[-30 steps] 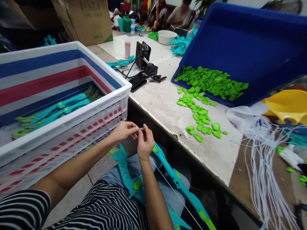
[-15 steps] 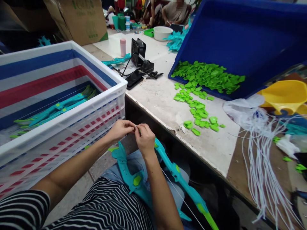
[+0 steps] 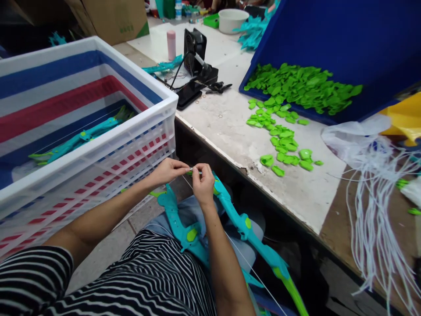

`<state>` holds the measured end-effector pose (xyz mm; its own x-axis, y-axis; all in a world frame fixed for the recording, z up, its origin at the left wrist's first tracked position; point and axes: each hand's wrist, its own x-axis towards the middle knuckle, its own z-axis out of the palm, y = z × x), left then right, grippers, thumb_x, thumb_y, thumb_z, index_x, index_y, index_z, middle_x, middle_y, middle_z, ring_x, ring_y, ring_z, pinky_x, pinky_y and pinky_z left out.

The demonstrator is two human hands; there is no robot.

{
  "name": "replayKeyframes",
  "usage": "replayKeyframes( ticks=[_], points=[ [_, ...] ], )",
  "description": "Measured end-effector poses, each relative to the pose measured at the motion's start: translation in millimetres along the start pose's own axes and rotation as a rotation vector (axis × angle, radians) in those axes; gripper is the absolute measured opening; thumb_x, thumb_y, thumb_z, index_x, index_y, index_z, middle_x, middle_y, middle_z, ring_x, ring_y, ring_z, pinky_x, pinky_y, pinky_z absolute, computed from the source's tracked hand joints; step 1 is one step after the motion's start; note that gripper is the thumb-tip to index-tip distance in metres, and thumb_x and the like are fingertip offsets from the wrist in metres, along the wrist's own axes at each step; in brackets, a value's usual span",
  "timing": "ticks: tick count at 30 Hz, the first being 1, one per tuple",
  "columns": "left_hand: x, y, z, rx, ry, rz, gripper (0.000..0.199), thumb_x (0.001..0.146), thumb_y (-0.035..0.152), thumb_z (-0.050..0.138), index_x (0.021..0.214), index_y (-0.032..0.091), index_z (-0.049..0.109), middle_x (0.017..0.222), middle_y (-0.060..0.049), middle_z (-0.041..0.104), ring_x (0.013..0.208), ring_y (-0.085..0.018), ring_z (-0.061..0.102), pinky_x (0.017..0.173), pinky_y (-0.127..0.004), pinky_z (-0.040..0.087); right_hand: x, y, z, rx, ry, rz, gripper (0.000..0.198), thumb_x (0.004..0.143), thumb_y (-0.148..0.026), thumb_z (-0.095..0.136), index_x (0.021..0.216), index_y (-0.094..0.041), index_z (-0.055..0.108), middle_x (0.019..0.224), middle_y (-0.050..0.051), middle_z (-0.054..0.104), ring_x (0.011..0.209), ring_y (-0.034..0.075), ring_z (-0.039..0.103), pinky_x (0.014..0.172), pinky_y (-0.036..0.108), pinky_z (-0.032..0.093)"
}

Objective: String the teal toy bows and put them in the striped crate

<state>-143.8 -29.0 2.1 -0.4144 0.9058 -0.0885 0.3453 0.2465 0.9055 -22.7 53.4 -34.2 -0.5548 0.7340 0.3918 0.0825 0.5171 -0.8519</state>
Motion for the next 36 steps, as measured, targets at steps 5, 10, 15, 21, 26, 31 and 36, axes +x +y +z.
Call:
replayKeyframes(
  ticks=[5,10,15,21,26,31,36],
  points=[
    [-12,-18,-1,0.071,0.007,0.079,0.02,0.078,0.02,0.058,0.09,0.015,0.073,0.09,-0.006,0.073,0.083,-0.018,0.065,0.075,-0.025,0.048,-10,9,10,-0.082,0.061,0.029,0.015,0.086,-0.028,0.047,0.076,-0.019,0.054,0.076,0.003,0.057,0.071,0.015,0.055,0.061,0.027,0.045],
    [-90,-61,-4,0.12,0.236,0.012,0.021,0.084,0.026,0.055,0.097,0.017,0.069,0.1,-0.008,0.069,0.095,-0.018,0.061,0.079,-0.028,0.049,-25,-9,4,-0.139,0.051,-0.213,0.013,0.09,-0.021,0.047,0.092,-0.02,0.061,0.087,0.006,0.063,0.083,0.018,0.058,0.074,0.033,0.048],
    [-177,-95,14,0.453,-0.137,-0.273,0.023,0.082,0.03,0.06,0.099,0.018,0.068,0.097,-0.009,0.068,0.091,-0.022,0.062,0.082,-0.033,0.048,-48,-15,28,-0.157,-0.392,-0.395,0.018,0.091,-0.019,0.046,0.101,-0.018,0.062,0.096,0.009,0.065,0.092,0.021,0.058,0.083,0.036,0.049],
    [-182,-96,25,0.425,-0.062,-0.351,0.011,0.079,0.02,0.056,0.073,0.018,0.065,0.078,-0.009,0.065,0.082,-0.022,0.061,0.082,-0.033,0.044,-67,-12,95,-0.476,-0.845,-0.395,0.058,0.074,-0.027,0.072,0.127,-0.013,0.053,0.128,0.02,0.052,0.124,0.035,0.041,0.106,0.053,0.03],
    [-169,-73,4,-0.278,-0.01,-0.526,0.02,0.068,0.033,0.064,0.057,0.017,0.057,0.07,-0.005,0.062,0.079,-0.021,0.057,0.08,-0.034,0.045,-65,-8,106,-0.534,-0.905,-0.149,0.055,0.078,-0.008,0.056,0.131,-0.018,0.052,0.108,0.017,0.064,0.109,0.03,0.053,0.101,0.052,0.034],
    [-149,-26,18,-1.257,-0.111,-0.574,0.042,0.071,0.041,0.064,0.048,0.017,0.039,0.061,-0.002,0.053,0.068,-0.016,0.056,0.076,-0.035,0.048,-56,15,73,0.006,-0.85,0.125,0.063,0.066,-0.012,0.062,0.127,-0.023,0.054,0.106,0.003,0.066,0.09,0.019,0.059,0.083,0.034,0.048],
    [-134,0,46,-1.382,-0.211,-0.569,0.036,0.067,0.045,0.073,0.057,0.015,0.055,0.055,0.001,0.045,0.053,-0.01,0.047,0.05,-0.023,0.034,-65,32,45,0.392,-0.734,0.36,0.06,0.062,-0.019,0.066,0.121,-0.018,0.057,0.096,0.001,0.066,0.081,0.015,0.059,0.074,0.029,0.05]
  ],
)
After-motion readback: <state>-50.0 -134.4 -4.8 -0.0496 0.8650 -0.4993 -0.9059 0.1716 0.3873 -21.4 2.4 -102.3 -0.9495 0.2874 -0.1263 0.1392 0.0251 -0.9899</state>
